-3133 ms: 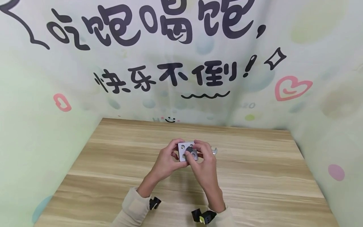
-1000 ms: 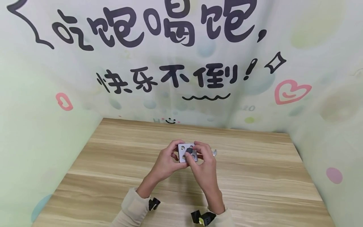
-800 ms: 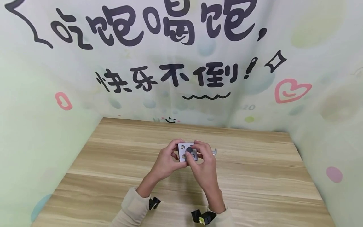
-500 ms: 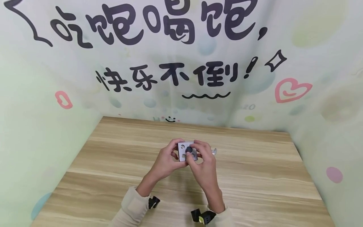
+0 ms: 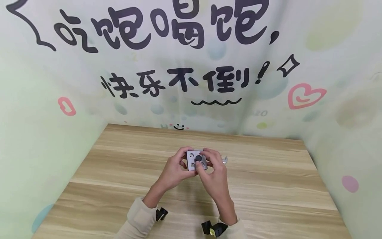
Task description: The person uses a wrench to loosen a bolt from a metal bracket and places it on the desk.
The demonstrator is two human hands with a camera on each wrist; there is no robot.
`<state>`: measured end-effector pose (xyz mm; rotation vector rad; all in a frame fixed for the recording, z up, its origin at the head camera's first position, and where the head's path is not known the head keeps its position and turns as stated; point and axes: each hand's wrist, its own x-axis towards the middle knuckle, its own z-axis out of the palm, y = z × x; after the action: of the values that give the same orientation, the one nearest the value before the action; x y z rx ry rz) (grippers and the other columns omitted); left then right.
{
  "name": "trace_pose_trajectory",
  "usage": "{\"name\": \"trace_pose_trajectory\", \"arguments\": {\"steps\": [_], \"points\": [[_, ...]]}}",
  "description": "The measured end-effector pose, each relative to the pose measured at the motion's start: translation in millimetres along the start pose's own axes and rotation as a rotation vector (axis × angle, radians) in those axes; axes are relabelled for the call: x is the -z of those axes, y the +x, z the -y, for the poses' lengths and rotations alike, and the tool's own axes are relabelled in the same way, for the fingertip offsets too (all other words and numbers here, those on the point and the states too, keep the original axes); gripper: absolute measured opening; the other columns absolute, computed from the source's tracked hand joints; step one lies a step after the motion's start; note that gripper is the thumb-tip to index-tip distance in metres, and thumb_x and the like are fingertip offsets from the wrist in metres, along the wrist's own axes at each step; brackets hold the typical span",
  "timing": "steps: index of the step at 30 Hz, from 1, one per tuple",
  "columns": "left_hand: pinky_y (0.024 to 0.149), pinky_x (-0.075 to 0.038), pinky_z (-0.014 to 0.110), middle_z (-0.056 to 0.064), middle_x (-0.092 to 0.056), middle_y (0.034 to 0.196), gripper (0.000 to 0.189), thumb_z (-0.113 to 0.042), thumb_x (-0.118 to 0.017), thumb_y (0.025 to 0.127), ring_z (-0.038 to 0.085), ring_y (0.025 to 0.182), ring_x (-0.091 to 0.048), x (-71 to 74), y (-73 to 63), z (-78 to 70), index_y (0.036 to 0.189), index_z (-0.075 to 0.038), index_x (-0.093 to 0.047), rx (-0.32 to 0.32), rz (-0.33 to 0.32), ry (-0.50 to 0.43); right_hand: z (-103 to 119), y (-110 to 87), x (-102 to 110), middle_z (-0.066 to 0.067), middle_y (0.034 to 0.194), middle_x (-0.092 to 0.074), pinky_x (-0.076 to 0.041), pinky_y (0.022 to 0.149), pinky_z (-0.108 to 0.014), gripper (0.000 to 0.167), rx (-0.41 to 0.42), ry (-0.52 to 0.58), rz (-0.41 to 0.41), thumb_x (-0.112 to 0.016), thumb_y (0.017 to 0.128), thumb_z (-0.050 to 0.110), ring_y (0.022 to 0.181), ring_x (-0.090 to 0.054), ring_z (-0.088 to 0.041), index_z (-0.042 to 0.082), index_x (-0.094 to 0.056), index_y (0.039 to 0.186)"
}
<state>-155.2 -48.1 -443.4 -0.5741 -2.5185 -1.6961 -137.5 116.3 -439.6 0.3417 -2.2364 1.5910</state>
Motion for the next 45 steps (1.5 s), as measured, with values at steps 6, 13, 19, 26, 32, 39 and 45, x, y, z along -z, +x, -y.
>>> {"name": "trace_pose_trajectory", "arguments": {"steps": [6, 13, 19, 26, 32, 39, 45], "points": [[0.068, -0.050, 0.022, 0.001, -0.064, 0.108, 0.065, -0.019, -0.086, 0.078, 0.015, 0.086, -0.057, -0.7, -1.1, 1.5, 0.132, -0.015, -0.051, 0.013, 0.002, 0.011, -3, -1.3, -1, -0.015, 0.127, -0.063, -0.052, 0.085, -0.017, 0.032, 0.003, 0.054, -0.008, -0.076, 0.085, 0.000, 0.099, -0.065, -0.019, 0.001, -0.062, 0.113], [0.064, -0.049, 0.021, 0.003, -0.065, 0.110, 0.065, -0.017, -0.086, 0.077, 0.030, 0.082, -0.061, -1.3, -0.2, 2.8, 0.132, -0.015, -0.052, 0.015, -0.004, -0.007, -3, 0.6, -4, -0.019, 0.123, -0.064, -0.053, 0.081, -0.015, 0.019, 0.043, 0.056, -0.050, -0.076, 0.083, -0.003, 0.099, -0.064, -0.013, -0.004, -0.064, 0.098], [0.063, -0.049, 0.021, 0.002, -0.065, 0.110, 0.065, -0.017, -0.086, 0.077, 0.022, 0.078, -0.059, -0.5, -0.2, 2.5, 0.132, -0.014, -0.052, 0.006, -0.005, -0.006, 1, 1.3, -5, -0.021, 0.121, -0.063, -0.053, 0.081, -0.016, 0.021, 0.036, 0.045, -0.057, -0.075, 0.081, -0.009, 0.100, -0.061, -0.004, -0.006, -0.065, 0.099], [0.063, -0.049, 0.021, 0.004, -0.065, 0.110, 0.065, -0.018, -0.086, 0.077, 0.021, 0.078, -0.059, 0.7, -0.4, 2.7, 0.133, -0.012, -0.052, 0.004, -0.007, -0.008, 33, 2.5, -2, -0.025, 0.118, -0.063, -0.055, 0.080, -0.020, 0.020, 0.064, 0.001, -0.047, -0.070, 0.080, -0.015, 0.100, -0.063, -0.012, -0.011, -0.065, 0.099], [0.062, -0.048, 0.021, 0.004, -0.065, 0.109, 0.064, -0.018, -0.086, 0.077, 0.023, 0.076, -0.059, 1.3, 0.2, 3.7, 0.132, -0.012, -0.052, 0.000, -0.009, -0.011, 37, 2.8, -1, -0.028, 0.119, -0.062, -0.054, 0.081, -0.018, 0.021, 0.058, -0.012, -0.033, -0.067, 0.081, -0.017, 0.100, -0.064, -0.032, -0.011, -0.067, 0.101], [0.065, -0.049, 0.021, 0.003, -0.066, 0.106, 0.065, -0.019, -0.086, 0.077, 0.017, 0.079, -0.058, 1.5, 0.8, 2.6, 0.132, -0.011, -0.052, -0.008, -0.009, -0.002, 2, 1.4, -3, -0.015, 0.126, -0.063, -0.052, 0.084, -0.016, 0.027, 0.043, 0.018, -0.024, -0.072, 0.084, -0.007, 0.103, -0.064, -0.024, -0.002, -0.067, 0.110], [0.066, -0.048, 0.021, 0.005, -0.066, 0.107, 0.065, -0.018, -0.086, 0.077, 0.024, 0.084, -0.059, -0.2, 0.9, 1.7, 0.132, -0.011, -0.052, -0.010, -0.002, -0.002, -2, 0.8, -2, -0.011, 0.125, -0.065, -0.052, 0.085, -0.018, 0.023, 0.025, 0.044, -0.027, -0.075, 0.085, -0.001, 0.101, -0.065, -0.017, 0.000, -0.061, 0.104]]}}
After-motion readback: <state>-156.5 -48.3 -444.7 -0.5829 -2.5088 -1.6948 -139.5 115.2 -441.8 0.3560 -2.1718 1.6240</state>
